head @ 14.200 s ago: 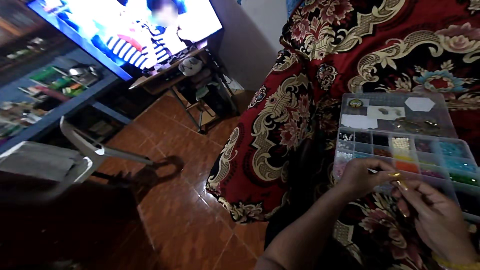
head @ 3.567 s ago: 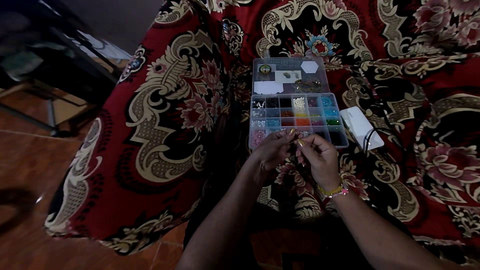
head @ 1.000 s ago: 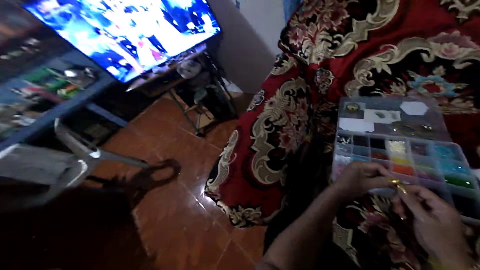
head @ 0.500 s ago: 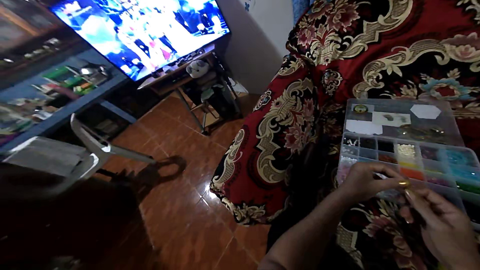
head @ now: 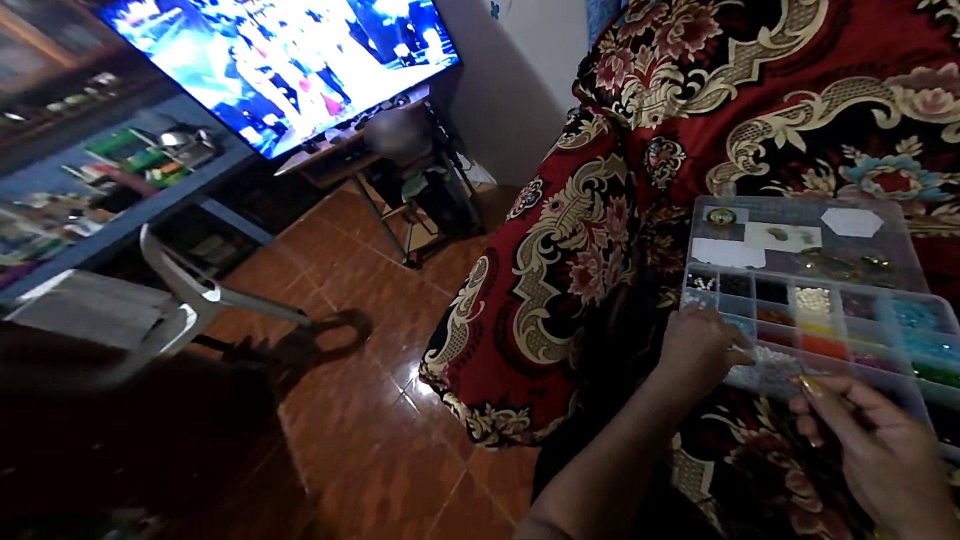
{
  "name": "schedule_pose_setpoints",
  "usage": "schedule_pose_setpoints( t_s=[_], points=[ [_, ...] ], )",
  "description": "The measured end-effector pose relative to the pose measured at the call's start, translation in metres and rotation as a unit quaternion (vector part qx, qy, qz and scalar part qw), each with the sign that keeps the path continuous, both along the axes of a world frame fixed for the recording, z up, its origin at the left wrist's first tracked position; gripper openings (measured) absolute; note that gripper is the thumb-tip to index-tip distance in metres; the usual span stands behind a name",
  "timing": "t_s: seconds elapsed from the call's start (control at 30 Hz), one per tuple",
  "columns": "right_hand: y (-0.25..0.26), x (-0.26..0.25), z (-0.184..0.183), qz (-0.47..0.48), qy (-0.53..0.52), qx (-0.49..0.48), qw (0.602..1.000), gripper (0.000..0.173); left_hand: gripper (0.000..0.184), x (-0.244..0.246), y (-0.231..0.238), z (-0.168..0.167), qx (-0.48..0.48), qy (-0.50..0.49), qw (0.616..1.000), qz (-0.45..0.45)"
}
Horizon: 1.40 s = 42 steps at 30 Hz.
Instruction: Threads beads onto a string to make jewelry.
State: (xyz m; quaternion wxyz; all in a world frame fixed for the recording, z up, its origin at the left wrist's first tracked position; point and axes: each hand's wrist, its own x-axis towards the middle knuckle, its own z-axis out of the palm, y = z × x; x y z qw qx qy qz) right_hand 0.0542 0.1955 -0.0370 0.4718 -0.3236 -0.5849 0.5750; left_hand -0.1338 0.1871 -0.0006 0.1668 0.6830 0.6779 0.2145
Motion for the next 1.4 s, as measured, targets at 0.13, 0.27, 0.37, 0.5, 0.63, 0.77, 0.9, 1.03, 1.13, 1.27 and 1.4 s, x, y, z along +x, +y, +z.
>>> schedule_pose_setpoints(
  t_s=[0.13, 0.27, 0.37, 0.5, 0.63, 0.77, 0.9, 1.03, 1.13, 1.27, 1.4],
  points=[
    [0.000, 0.000, 0.000, -0.005, -0.005, 0.009, 1.000, 0.011, 0.023, 0.008, 0.002, 0.002, -0.086, 0.065, 0.994, -0.010],
    [0.000, 0.001, 0.000, -0.007, -0.023, 0.013, 1.000, 0.012, 0.022, 0.010, 0.003, 0.000, -0.106, 0.093, 0.990, -0.015],
    [0.000, 0.001, -0.001, -0.012, -0.019, 0.016, 1.000, 0.012, 0.023, 0.012, 0.004, -0.001, -0.114, 0.110, 0.987, -0.015],
    [0.000, 0.001, -0.001, -0.009, -0.013, 0.017, 1.000, 0.012, 0.023, 0.013, 0.004, -0.004, -0.116, 0.123, 0.985, -0.016],
    [0.000, 0.000, -0.001, -0.007, -0.010, 0.015, 1.000, 0.012, 0.024, 0.013, 0.004, -0.005, -0.105, 0.117, 0.988, -0.011],
    [-0.001, 0.000, 0.000, -0.012, -0.012, 0.022, 1.000, 0.011, 0.024, 0.013, 0.003, -0.004, -0.114, 0.115, 0.987, -0.009],
    [-0.002, 0.000, 0.000, -0.015, -0.010, 0.022, 1.000, 0.012, 0.022, 0.014, 0.003, -0.001, -0.130, 0.114, 0.985, -0.007],
    [-0.003, 0.003, 0.000, -0.012, -0.006, 0.027, 1.000, 0.012, 0.020, 0.014, 0.004, -0.001, -0.106, 0.083, 0.991, 0.000],
    [-0.003, 0.004, -0.001, -0.008, -0.007, 0.044, 0.999, 0.012, 0.019, 0.008, 0.001, -0.003, -0.029, -0.039, 0.999, 0.017],
    [-0.003, 0.004, 0.000, -0.015, -0.018, 0.098, 0.995, 0.014, 0.018, 0.010, -0.003, 0.008, -0.012, -0.321, 0.946, 0.040],
    [-0.001, 0.004, 0.000, -0.032, -0.016, 0.127, 0.991, 0.015, 0.014, 0.016, -0.002, 0.004, -0.076, -0.532, 0.841, 0.065]
  ],
)
